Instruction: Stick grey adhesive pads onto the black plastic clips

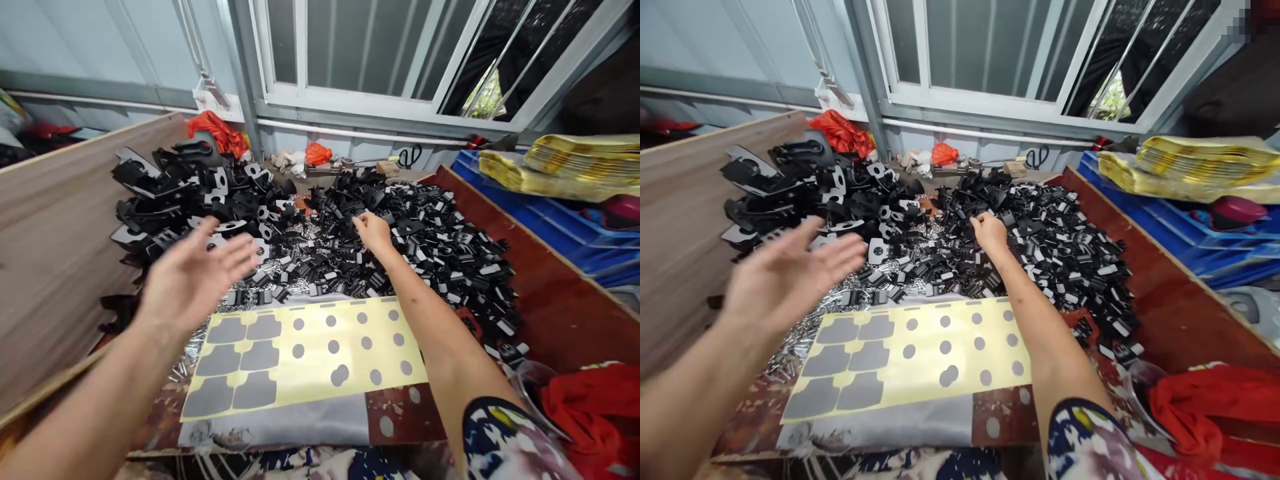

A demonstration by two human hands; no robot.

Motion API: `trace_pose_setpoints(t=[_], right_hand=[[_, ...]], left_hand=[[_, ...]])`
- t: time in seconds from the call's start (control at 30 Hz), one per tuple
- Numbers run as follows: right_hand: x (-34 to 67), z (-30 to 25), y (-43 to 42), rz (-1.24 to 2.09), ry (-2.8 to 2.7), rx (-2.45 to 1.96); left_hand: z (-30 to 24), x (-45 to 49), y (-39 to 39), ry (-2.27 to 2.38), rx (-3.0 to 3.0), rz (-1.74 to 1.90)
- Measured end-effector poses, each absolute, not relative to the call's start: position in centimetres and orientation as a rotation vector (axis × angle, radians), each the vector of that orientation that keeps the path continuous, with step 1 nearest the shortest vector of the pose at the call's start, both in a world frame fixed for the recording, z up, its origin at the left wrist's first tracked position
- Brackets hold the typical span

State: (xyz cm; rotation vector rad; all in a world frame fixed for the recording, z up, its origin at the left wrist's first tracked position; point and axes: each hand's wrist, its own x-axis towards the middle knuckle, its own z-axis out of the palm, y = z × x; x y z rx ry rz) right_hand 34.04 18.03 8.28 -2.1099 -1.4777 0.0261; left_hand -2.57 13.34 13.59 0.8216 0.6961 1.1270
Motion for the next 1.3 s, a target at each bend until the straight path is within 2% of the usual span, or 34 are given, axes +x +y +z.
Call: trace_pose_setpoints(t=[0.13,0.23,0.3,0.37,0.57,0.83,1.0,1.07,1.2,1.23,1.3], right_hand=[[33.1,8.2,19.5,0.021,-1.554,-2.106],[30.7,7.6,15.5,-0.125,-1.736,-1.988],[28.0,6.3,11.5,-0.275,-1.970,-1.803],[24.8,4.4,7.5,-0.287,-2.191,-1.582],[19.0,-0.9,1.2,0.187,-2.121,-1.372],[16.3,-0.6,-4.9,0.769,-1.894,-1.277],[14.2,-2.2,-5.9,0.855,-1.966,-1.277],[14.1,-1.6,-5.9,1.016,-1.918,-1.296],[14.3,2.6,-6.5,1.638,-1.834,-1.016],[14.4,3.6,-6.7,1.703,-1.836,-0.941],[14.9,4.7,-6.6,1.523,-1.808,-1.001]], left_hand=[[6.4,-0.4,9.1,0.765,0.695,0.638],[3.0,-0.1,6.7,0.723,0.617,0.623],[2.7,0.0,6.0,0.709,0.584,0.680],[3.0,0.4,6.0,0.692,0.547,0.752],[2.3,1.6,8.2,0.857,0.689,0.714],[3.3,-2.0,10.2,1.039,0.912,0.987],[1.2,-2.6,8.1,0.863,0.930,0.631],[0.0,-2.6,7.5,0.841,0.922,0.543],[-1.1,-2.7,7.8,0.811,0.922,0.538],[-1.0,-2.8,7.8,0.805,0.907,0.551],[-0.3,-3.0,7.5,0.783,0.849,0.608]])
